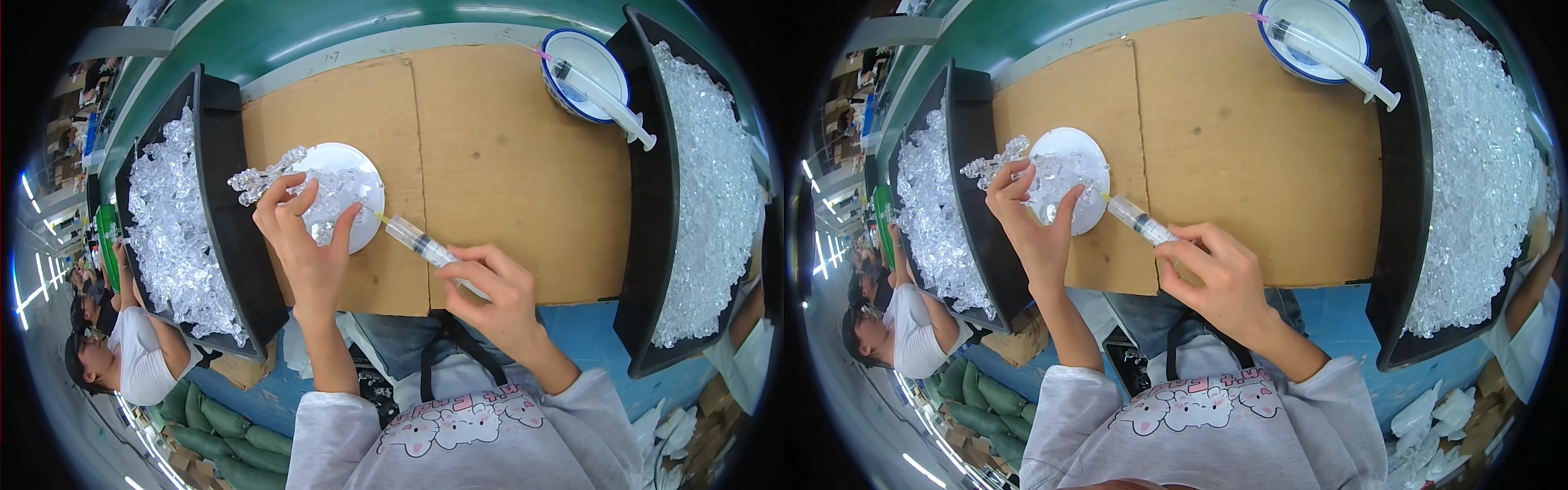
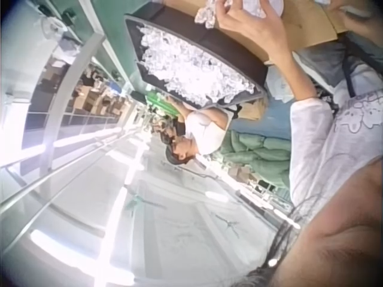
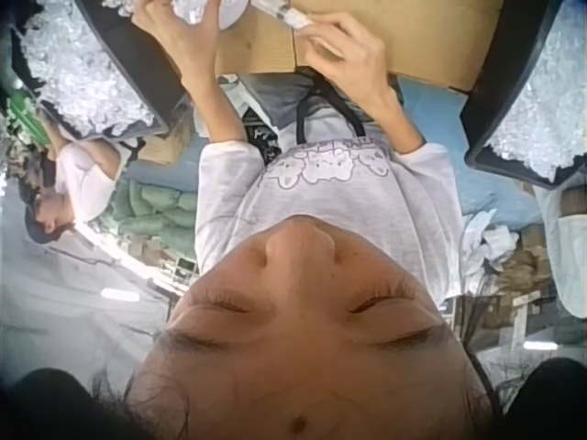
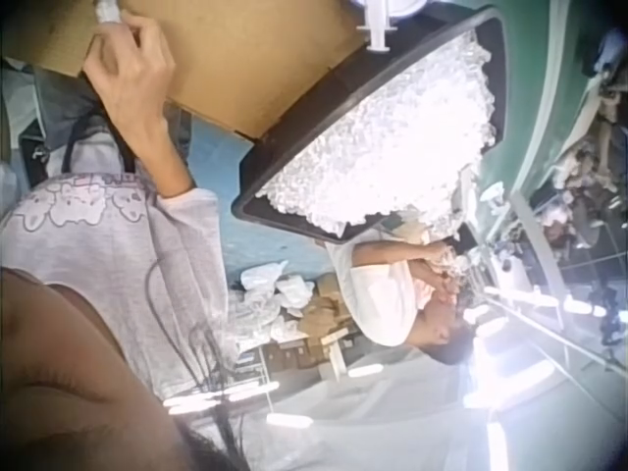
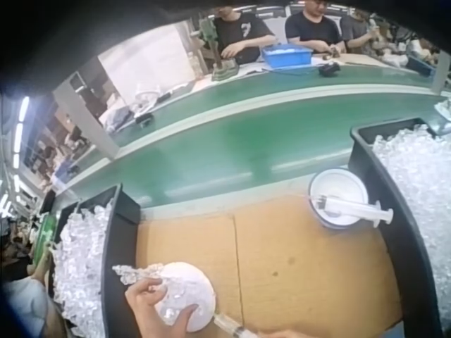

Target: Gluing plastic crystal-like decorative pieces onto a circular base to form a cross-shaped fixture using a syringe for glue application.

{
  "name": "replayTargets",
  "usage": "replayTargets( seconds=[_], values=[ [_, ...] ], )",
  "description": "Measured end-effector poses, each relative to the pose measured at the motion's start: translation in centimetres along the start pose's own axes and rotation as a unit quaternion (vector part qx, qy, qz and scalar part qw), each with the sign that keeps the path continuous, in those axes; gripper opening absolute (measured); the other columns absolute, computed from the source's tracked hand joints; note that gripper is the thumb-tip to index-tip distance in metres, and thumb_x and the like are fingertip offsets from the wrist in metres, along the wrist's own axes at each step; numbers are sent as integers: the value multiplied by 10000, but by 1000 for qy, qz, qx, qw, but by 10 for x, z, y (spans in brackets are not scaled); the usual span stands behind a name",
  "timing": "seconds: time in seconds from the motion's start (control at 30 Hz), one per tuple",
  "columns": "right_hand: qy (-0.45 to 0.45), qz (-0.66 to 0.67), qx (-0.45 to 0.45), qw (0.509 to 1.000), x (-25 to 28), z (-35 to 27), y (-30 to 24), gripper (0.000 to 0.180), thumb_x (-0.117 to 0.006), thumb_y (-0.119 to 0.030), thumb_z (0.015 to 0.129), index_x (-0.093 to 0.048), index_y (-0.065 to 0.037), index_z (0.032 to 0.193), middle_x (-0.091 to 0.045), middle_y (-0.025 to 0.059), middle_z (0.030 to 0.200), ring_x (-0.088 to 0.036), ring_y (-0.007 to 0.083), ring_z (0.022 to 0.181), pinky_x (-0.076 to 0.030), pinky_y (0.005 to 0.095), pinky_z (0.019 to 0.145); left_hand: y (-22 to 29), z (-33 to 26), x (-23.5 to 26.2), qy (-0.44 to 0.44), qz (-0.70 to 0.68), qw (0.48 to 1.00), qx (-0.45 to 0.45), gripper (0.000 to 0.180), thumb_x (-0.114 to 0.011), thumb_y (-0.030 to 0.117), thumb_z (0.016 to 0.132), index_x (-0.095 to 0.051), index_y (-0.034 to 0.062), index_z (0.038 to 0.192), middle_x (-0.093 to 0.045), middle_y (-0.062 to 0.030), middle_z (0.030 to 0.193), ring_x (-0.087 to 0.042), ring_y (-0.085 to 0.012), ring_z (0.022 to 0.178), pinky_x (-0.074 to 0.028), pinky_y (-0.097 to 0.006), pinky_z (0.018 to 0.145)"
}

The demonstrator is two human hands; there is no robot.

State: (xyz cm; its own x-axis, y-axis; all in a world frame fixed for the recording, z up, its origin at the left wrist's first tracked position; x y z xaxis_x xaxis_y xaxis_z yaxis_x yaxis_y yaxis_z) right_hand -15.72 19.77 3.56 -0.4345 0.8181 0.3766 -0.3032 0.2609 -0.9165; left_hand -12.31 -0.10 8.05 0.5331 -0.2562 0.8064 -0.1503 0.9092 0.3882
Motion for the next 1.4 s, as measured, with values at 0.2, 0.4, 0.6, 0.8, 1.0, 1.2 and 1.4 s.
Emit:
replayTargets(
  seconds=[0.2,0.4,0.6,0.8,1.0,1.2,1.4],
  values=[
    [17,1,-2,1000,2,3,1,206,-689,35,634,-686,-61,817,-651,93,910,-656,213,783,-528,283,655,0,0,-1,4,-5,1000,-5,560,-820,35,617,-511,73,1083,-485,-127,1147,-443,-298,1026,-407,-379,821],
    [-3,12,1,1000,3,-1,2,212,-690,36,632,-688,-55,824,-652,100,920,-658,217,802,-527,285,679,0,0,-1,2,-12,1000,7,570,-818,33,618,-509,80,1094,-480,-127,1152,-440,-295,1033,-404,-377,826],
    [36,31,11,999,23,-6,8,208,-684,38,640,-694,-41,832,-652,125,949,-657,226,832,-523,295,703,0,1,2,-1,-1,1000,1,554,-810,42,631,-520,83,1101,-494,-116,1143,-441,-286,1034,-400,-378,839],
    [70,-21,3,997,56,-8,15,190,-668,40,661,-685,-20,840,-646,156,962,-650,230,851,-503,288,727,2,7,8,16,-8,1000,15,409,-749,11,697,-604,55,1077,-551,-112,1071,-520,-272,996,-442,-358,824],
    [86,-15,0,996,62,-7,21,187,-663,46,676,-675,-11,854,-646,160,977,-648,230,859,-497,282,740,5,14,11,36,-12,999,-21,287,-684,-70,725,-650,43,986,-592,-97,976,-597,-236,886,-496,-316,735],
    [79,-2,4,997,56,-6,18,186,-658,56,683,-674,-12,855,-648,151,973,-646,229,865,-496,279,744,3,13,13,53,-23,998,-11,276,-683,-77,720,-660,47,966,-598,-89,959,-603,-229,863,-500,-313,719],
    [37,7,25,999,41,4,6,191,-664,55,676,-679,-18,853,-650,135,971,-648,221,859,-503,282,737,1,13,17,52,-50,997,21,252,-688,-61,715,-668,42,945,-635,-86,959,-621,-216,889,-488,-301,779]
  ],
)
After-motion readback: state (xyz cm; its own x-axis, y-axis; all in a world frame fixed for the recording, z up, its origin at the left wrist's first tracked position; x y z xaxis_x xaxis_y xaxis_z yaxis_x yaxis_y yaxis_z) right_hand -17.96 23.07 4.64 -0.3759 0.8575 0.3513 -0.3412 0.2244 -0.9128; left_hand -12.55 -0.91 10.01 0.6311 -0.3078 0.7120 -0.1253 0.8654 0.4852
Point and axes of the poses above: each hand's wrist, its own z-axis towards the middle knuckle, its own x-axis out of the back of the hand, y = z × x, the point moved 7 cm from there along z, towards the middle knuckle
